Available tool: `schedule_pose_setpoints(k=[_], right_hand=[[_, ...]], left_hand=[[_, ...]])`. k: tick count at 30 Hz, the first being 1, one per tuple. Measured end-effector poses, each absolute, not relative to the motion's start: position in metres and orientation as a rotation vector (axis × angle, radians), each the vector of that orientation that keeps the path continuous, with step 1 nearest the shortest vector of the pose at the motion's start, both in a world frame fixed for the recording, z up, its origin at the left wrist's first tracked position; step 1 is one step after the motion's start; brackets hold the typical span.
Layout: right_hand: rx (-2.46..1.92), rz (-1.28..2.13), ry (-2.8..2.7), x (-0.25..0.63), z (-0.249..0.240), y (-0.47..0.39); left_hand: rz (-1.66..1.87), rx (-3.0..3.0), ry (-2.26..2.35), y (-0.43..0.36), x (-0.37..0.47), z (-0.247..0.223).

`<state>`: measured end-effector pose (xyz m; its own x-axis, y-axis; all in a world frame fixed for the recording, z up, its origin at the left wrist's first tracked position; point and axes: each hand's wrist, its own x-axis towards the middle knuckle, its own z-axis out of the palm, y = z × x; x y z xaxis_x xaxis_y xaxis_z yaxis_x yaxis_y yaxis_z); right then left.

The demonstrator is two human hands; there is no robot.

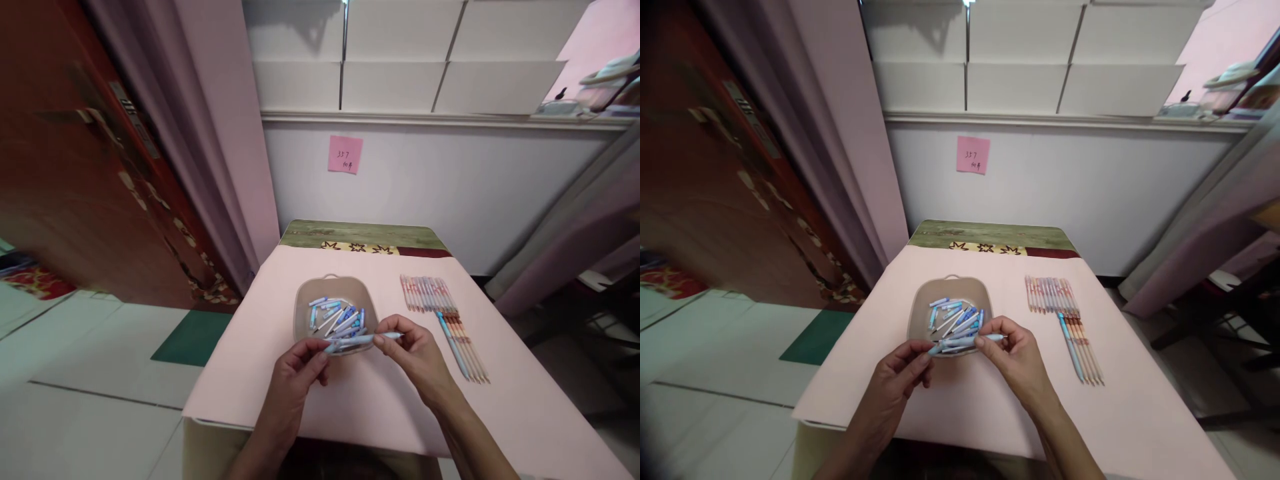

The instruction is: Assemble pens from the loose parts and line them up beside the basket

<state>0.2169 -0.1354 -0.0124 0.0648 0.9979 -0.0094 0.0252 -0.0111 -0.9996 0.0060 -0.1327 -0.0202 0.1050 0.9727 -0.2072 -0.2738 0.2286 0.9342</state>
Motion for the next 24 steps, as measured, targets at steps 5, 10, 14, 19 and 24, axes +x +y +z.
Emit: schedule_pose_setpoints(k=[5,10,14,19,24], right_hand=[[-1.289,1.113,-1.263,0.216,-0.008,-0.139],[-1.309,0.96,-1.291,0.201,-0.006,-0.147],[-1.316,0.798,-1.341,0.191,-0.008,-0.152],[-1.28,0.671,-1.382,0.188,-0.011,-0.153],[-1.273,0.616,-1.424,0.187,-0.013,-0.151]], left_hand=[[1.126,0.667,0.936,-0.131,0.006,-0.018],[1.216,0.354,0.85,-0.127,0.014,-0.017],[1.283,0.196,0.786,-0.126,0.019,-0.018],[1.294,0.121,0.817,-0.128,0.023,-0.016],[1.274,0.2,0.938,-0.131,0.026,-0.011]])
